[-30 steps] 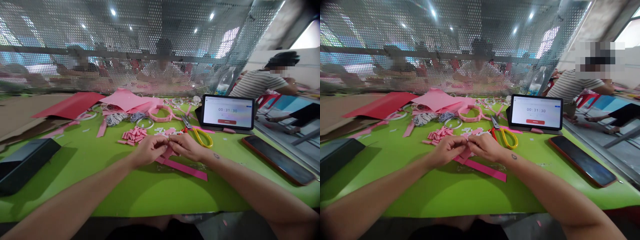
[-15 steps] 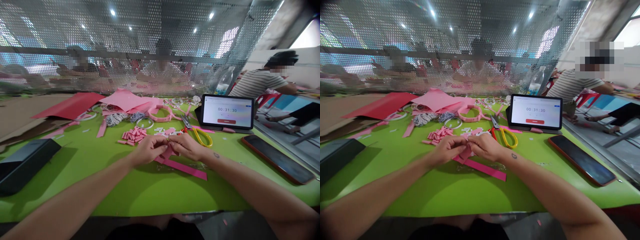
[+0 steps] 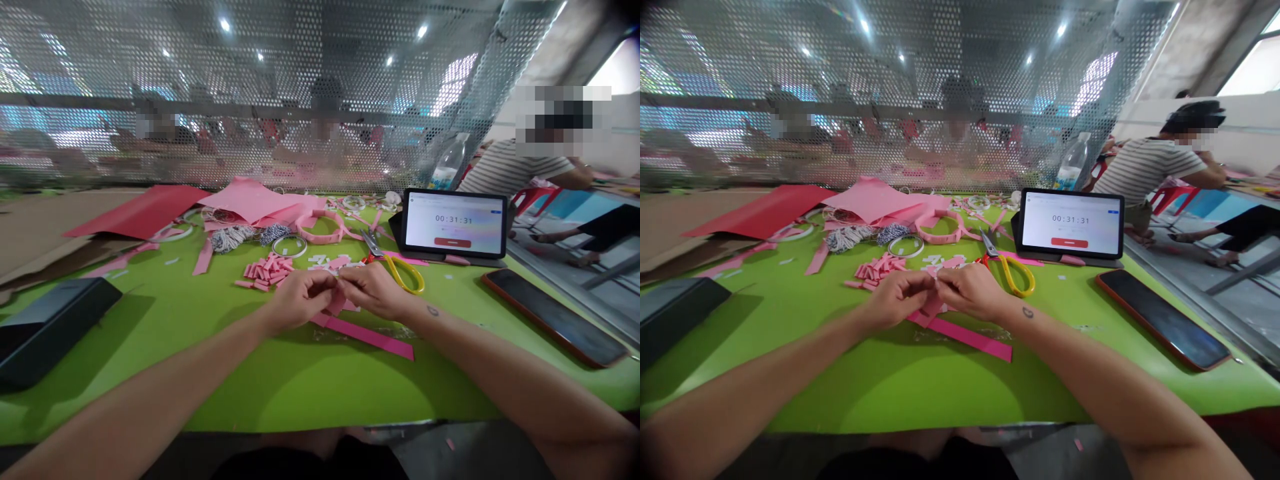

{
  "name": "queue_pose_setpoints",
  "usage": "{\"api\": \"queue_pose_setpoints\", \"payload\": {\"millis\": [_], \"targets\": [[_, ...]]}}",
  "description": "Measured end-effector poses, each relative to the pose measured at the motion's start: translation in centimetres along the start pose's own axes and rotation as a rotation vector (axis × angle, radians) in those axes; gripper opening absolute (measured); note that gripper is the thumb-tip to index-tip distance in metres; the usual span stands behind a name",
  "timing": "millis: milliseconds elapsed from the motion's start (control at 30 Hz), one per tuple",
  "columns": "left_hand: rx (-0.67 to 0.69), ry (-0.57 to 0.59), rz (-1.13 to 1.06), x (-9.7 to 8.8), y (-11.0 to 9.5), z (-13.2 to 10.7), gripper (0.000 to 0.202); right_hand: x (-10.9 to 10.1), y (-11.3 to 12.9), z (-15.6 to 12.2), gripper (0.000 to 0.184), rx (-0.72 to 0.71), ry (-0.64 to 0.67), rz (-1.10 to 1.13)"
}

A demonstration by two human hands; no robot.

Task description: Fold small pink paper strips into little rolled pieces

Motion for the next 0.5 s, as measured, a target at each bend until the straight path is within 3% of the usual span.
{"api": "queue_pose_setpoints", "payload": {"millis": [200,333,500], "targets": [[-0.011,-0.013,-0.049,-0.08,0.17,0.06,0.013,-0.01,-0.55,-0.03,0.02,0.023,-0.041,-0.055],[-0.006,-0.008,-0.034,-0.13,-0.02,0.07,0.012,0.11,-0.08,-0.04,0.025,-0.013,0.0,-0.057],[0.009,-0.015,0.021,-0.16,-0.29,0.01,0.012,0.31,0.02,0.01,0.017,-0.005,0.011,-0.063]]}}
Point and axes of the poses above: each hand's wrist, its own z-axis towards the middle knuckle, its own x-axis out of the palm, y = z × x, the point moved 10 cm from there along z, towards the middle knuckle, and after that the axes turned 3 degrees about x, right-handed, at the moved point
